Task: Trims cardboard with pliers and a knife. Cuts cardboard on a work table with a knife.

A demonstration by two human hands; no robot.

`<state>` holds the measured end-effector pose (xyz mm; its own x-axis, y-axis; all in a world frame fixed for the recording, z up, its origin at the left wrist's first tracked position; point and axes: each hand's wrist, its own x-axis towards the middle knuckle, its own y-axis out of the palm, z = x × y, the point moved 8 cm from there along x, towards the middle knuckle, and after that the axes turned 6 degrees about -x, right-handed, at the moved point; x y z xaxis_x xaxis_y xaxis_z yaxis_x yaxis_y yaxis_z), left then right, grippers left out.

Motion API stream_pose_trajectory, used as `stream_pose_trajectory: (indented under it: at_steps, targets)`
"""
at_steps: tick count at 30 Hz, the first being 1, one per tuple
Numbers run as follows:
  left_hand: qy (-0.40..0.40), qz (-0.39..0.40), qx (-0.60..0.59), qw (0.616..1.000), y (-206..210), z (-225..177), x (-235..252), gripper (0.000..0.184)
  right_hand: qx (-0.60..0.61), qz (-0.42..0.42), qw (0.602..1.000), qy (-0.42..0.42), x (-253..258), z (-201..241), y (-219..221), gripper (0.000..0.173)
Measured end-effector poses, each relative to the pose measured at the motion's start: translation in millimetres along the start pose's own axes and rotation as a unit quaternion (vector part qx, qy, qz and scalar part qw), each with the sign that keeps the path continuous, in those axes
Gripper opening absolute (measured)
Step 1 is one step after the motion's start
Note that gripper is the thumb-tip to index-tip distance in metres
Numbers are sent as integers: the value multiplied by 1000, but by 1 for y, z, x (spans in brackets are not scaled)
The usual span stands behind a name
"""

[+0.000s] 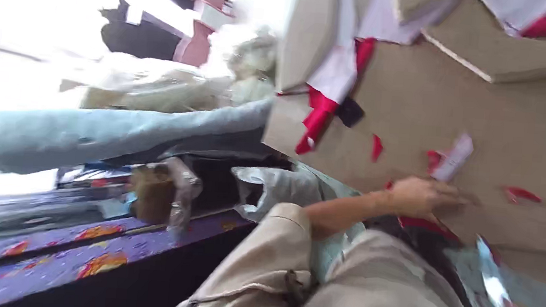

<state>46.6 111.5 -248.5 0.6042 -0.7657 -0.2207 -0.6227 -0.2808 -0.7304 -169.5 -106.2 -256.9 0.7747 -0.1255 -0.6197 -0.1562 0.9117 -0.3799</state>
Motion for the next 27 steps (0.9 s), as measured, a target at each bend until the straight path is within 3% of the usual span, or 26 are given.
stream_pose_trajectory:
  at_steps: [2, 3, 5, 7, 8, 10, 13, 16, 24, 27]
  targets:
    - [-15, 6, -11, 1000, -2, 0, 1, 70, -44, -44, 996, -62, 2, 8, -5, 37]
    - [-21, 15, -15, 1000, 1, -2, -1, 69, -27, -21, 999, -26, -4, 6, -2, 35]
    - [-11, -7, -28, 1000, 0, -5, 7, 71, 167, 108, 974, 108, -6, -7, 13, 35]
    - [-10, -2, -33, 999, 5, -5, 6, 75, 307, 174, 924, 147, -14, -20, 39, 37]
    - [-8, 3, -26, 1000, 5, -4, 10, 76, 295, 154, 935, 120, -10, -22, 39, 37]
    - [-3, -4, -18, 1000, 5, -3, 10, 77, 149, 27, 988, 40, -9, -21, 13, 33]
    - [6, -16, -9, 1000, 7, -4, 9, 77, -84, -129, 987, -51, -27, -5, -29, 33]
    - [10, -20, 0, 1000, 7, -6, 10, 78, -196, -151, 968, -35, -34, 7, -40, 33]
    - [11, -27, 10, 1000, 8, -7, 8, 77, -226, -219, 948, -40, -38, 24, -59, 31]
    - [15, -25, 11, 1000, 9, -9, 8, 77, -260, -197, 945, 0, -27, 27, -64, 34]
